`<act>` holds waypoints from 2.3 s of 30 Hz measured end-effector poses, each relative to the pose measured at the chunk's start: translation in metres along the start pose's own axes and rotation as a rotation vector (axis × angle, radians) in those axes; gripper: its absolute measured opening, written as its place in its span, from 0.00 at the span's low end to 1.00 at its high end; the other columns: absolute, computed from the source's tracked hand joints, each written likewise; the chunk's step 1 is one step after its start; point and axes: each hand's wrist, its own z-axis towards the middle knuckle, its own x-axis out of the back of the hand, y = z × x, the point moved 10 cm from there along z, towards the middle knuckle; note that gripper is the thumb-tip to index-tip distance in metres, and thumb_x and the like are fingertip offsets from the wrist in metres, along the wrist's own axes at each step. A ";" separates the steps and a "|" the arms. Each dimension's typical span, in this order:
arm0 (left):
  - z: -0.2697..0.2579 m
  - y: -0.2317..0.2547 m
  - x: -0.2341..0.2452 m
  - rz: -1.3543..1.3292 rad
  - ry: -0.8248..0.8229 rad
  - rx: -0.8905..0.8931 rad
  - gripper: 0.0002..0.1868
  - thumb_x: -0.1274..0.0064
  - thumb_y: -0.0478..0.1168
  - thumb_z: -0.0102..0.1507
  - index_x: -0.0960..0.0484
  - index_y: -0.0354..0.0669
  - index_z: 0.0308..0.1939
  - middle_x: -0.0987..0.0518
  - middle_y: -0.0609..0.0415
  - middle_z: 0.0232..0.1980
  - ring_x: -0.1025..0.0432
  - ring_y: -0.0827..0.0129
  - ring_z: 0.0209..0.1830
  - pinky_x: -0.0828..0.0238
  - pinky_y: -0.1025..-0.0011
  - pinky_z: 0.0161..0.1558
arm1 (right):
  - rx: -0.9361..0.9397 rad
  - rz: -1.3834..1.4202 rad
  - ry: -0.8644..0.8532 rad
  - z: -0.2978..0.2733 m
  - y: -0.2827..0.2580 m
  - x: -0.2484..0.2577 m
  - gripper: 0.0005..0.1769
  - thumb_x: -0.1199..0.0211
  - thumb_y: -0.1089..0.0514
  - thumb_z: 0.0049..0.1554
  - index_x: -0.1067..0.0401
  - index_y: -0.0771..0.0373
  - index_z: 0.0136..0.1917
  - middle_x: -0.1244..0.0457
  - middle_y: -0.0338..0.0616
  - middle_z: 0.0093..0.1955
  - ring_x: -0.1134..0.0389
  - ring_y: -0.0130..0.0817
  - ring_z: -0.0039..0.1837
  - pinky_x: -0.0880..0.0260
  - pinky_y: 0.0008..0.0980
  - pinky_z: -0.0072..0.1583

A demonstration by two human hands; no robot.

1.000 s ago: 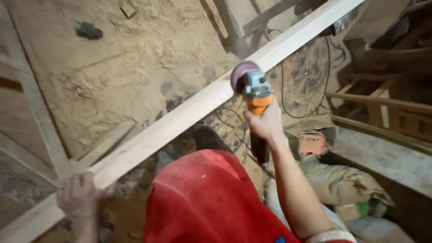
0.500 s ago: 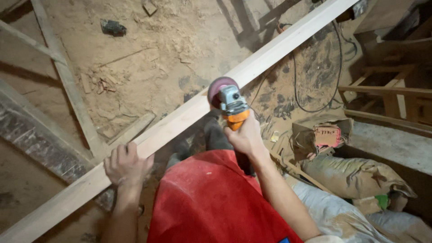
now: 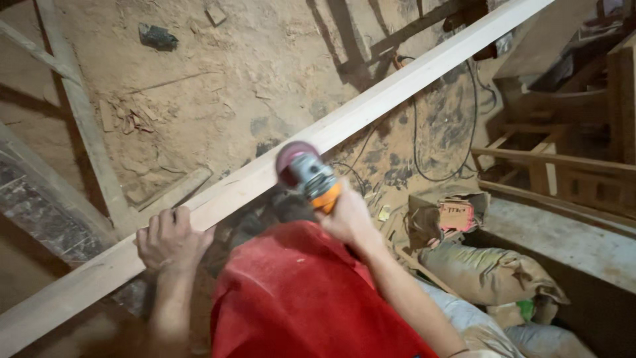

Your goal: The person uses a handheld power tool with a sanding disc to smooth the surfaces and edges of a wooden board. They move the tool along the length of the board while holding it steady with one hand or placing it on a work surface.

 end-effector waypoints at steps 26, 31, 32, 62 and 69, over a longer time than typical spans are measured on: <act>0.005 0.009 -0.003 0.061 -0.113 -0.003 0.27 0.35 0.60 0.46 0.23 0.48 0.37 0.23 0.57 0.40 0.26 0.62 0.43 0.34 0.61 0.45 | -0.195 0.501 0.340 0.193 0.209 0.251 0.14 0.31 0.67 0.51 0.29 0.69 0.51 0.34 0.42 0.38 0.31 0.30 0.34 0.27 0.32 0.36; 0.009 0.011 0.004 0.010 -0.059 0.015 0.29 0.34 0.66 0.52 0.25 0.47 0.35 0.25 0.53 0.38 0.27 0.58 0.41 0.36 0.58 0.42 | 0.021 0.558 0.233 0.167 0.146 0.188 0.17 0.35 0.69 0.51 0.30 0.69 0.54 0.35 0.45 0.42 0.33 0.34 0.38 0.31 0.36 0.40; 0.010 0.011 0.008 -0.008 -0.027 0.023 0.29 0.34 0.66 0.54 0.26 0.47 0.34 0.25 0.54 0.37 0.27 0.58 0.40 0.38 0.59 0.40 | 0.105 0.464 0.253 0.155 0.125 0.178 0.18 0.34 0.69 0.49 0.30 0.69 0.54 0.34 0.46 0.43 0.31 0.34 0.41 0.28 0.36 0.43; -0.131 -0.278 -0.035 0.071 -0.702 0.221 0.45 0.40 0.78 0.47 0.20 0.53 0.56 0.23 0.52 0.51 0.27 0.62 0.49 0.26 0.63 0.42 | 0.233 0.072 0.047 -0.088 -0.142 -0.122 0.35 0.27 0.52 0.45 0.39 0.71 0.59 0.32 0.66 0.51 0.29 0.61 0.57 0.29 0.47 0.57; -0.162 -0.330 0.003 0.164 -0.224 0.118 0.37 0.38 0.79 0.48 0.17 0.53 0.37 0.20 0.55 0.40 0.25 0.63 0.45 0.29 0.61 0.46 | 0.210 -0.010 -0.076 -0.120 -0.177 -0.164 0.32 0.31 0.54 0.47 0.40 0.70 0.59 0.31 0.65 0.48 0.27 0.59 0.52 0.26 0.48 0.55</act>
